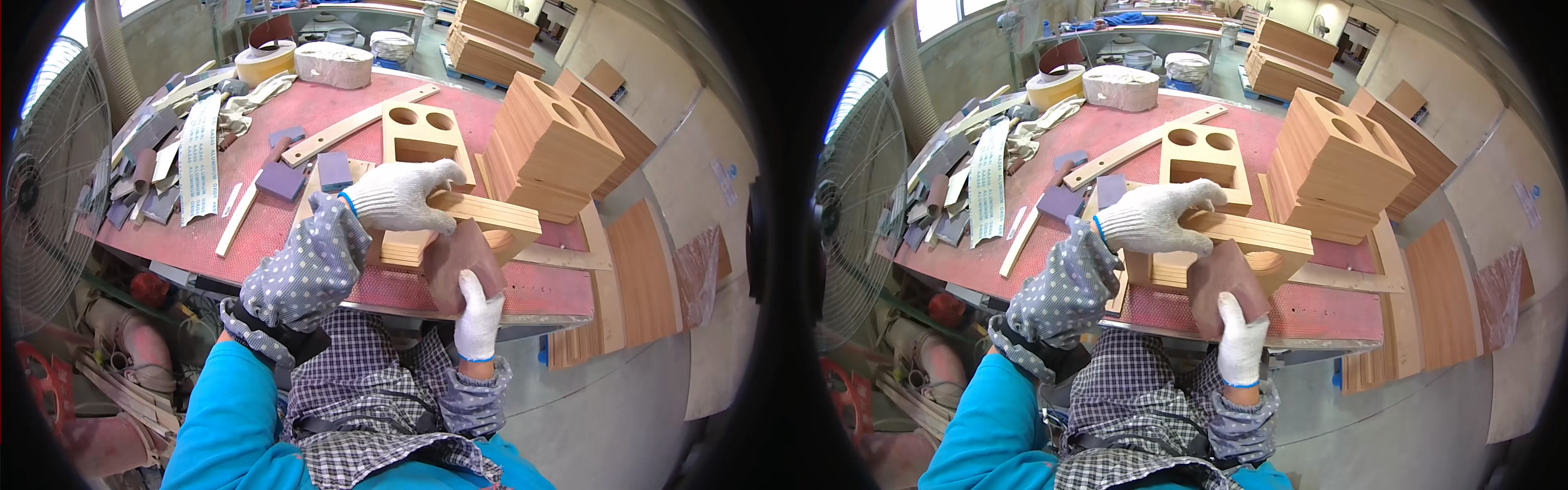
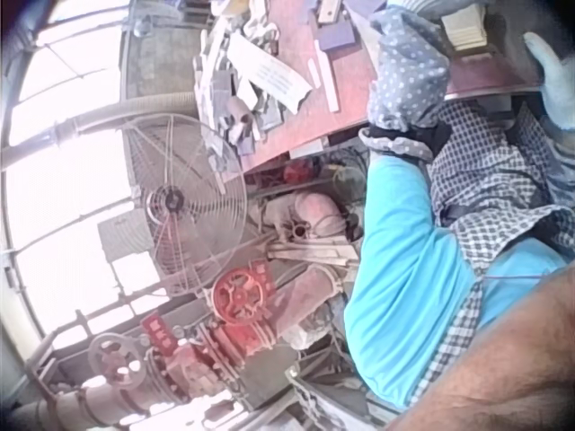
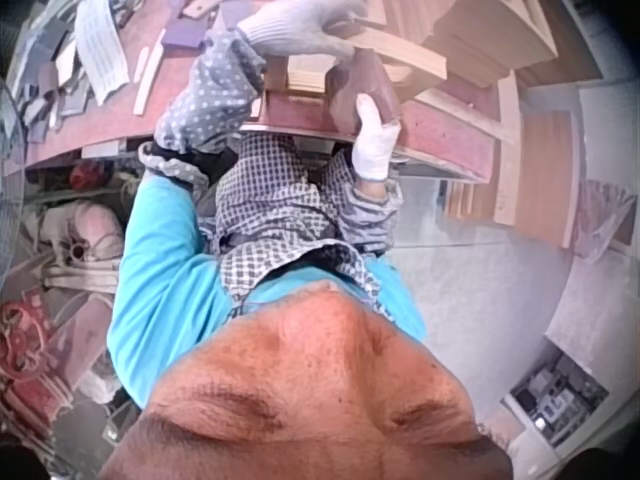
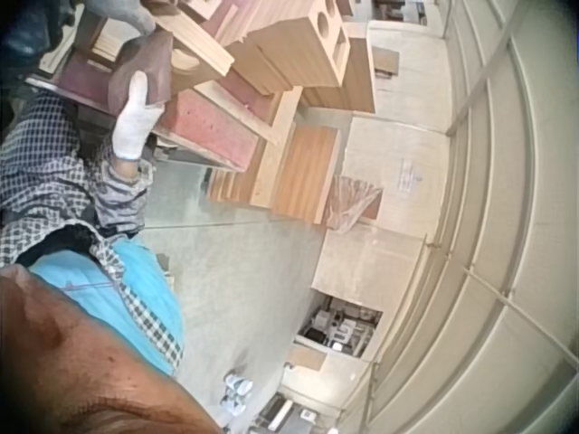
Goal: Sanding the edges and surfaces of wooden furniture components using a sanding block.
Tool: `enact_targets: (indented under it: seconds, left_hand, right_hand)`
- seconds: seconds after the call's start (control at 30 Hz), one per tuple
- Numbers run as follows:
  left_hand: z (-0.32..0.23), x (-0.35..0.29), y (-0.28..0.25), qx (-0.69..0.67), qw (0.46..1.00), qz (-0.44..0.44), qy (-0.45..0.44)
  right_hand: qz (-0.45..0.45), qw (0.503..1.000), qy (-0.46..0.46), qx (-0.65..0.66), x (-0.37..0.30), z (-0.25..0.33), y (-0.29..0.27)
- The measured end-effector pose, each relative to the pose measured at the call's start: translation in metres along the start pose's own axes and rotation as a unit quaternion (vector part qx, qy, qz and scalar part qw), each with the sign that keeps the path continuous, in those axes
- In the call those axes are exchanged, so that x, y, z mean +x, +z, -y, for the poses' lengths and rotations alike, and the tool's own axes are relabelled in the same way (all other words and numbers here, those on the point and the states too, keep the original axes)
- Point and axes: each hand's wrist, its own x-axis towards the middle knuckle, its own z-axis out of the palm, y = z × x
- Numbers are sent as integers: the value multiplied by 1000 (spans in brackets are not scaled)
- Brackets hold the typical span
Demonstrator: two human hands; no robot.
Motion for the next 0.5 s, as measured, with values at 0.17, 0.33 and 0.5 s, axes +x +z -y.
enact_targets:
  seconds: [0.17,0.33,0.5]
  left_hand:
    - [-13,7,0,195,972,87,-101]
    - [-16,10,1,202,967,92,-121]
    - [-18,11,6,209,965,92,-129]
  right_hand:
    - [-19,996,11,-86,-9,-20,-28]
    - [-45,976,-42,-208,-9,-45,-53]
    - [-72,827,-302,-469,-4,-59,-48]
